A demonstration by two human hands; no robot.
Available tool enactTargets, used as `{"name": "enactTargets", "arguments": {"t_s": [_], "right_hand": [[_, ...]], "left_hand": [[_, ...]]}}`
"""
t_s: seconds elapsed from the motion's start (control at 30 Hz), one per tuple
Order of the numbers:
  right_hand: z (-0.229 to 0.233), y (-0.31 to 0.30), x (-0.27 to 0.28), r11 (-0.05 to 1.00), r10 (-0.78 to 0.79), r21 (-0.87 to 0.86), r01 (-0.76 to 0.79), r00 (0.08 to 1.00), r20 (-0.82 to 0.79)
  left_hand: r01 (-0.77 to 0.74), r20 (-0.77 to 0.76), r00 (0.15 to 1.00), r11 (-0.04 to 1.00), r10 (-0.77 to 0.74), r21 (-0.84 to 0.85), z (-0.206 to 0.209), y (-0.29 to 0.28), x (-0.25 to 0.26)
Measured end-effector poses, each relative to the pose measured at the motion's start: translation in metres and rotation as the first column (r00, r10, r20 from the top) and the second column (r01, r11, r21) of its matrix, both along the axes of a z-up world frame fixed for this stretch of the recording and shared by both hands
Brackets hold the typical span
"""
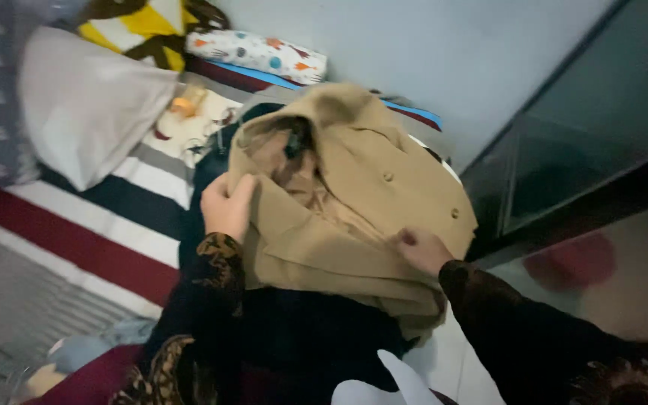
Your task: Sort and organize various coats and jackets on a bed.
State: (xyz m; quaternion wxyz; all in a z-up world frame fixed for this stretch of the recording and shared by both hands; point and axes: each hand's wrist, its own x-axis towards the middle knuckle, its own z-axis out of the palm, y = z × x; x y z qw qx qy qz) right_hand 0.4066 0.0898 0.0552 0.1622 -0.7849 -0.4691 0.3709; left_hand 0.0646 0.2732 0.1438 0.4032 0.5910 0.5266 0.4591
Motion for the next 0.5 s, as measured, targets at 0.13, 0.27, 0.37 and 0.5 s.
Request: {"name": "enactTargets", "arguments": {"t_s": [0.13,0.27,0.37,0.5], "right_hand": [[0.082,0.029,-0.057,0.988,0.022,0.156,-0.015,0.999,-0.044],[0.156,0.049,-0.106,0.786,0.261,0.595,-0.168,0.963,-0.072],[0.193,0.056,-0.127,0.577,0.421,0.782,-0.235,0.906,-0.038],[0.199,0.068,-0.13,0.364,0.7,0.78,-0.509,0.702,0.131]], "left_hand": [[0.015,0.08,0.997,1.0,-0.015,0.006,0.026,-0.039,-0.005],[0.097,0.017,0.995,0.995,-0.097,-0.028,0.055,-0.081,-0.009],[0.16,-0.117,0.98,0.987,-0.162,-0.028,0.063,-0.105,-0.008],[0.213,-0.251,0.947,0.977,-0.199,0.029,0.076,-0.128,-0.001]]}}
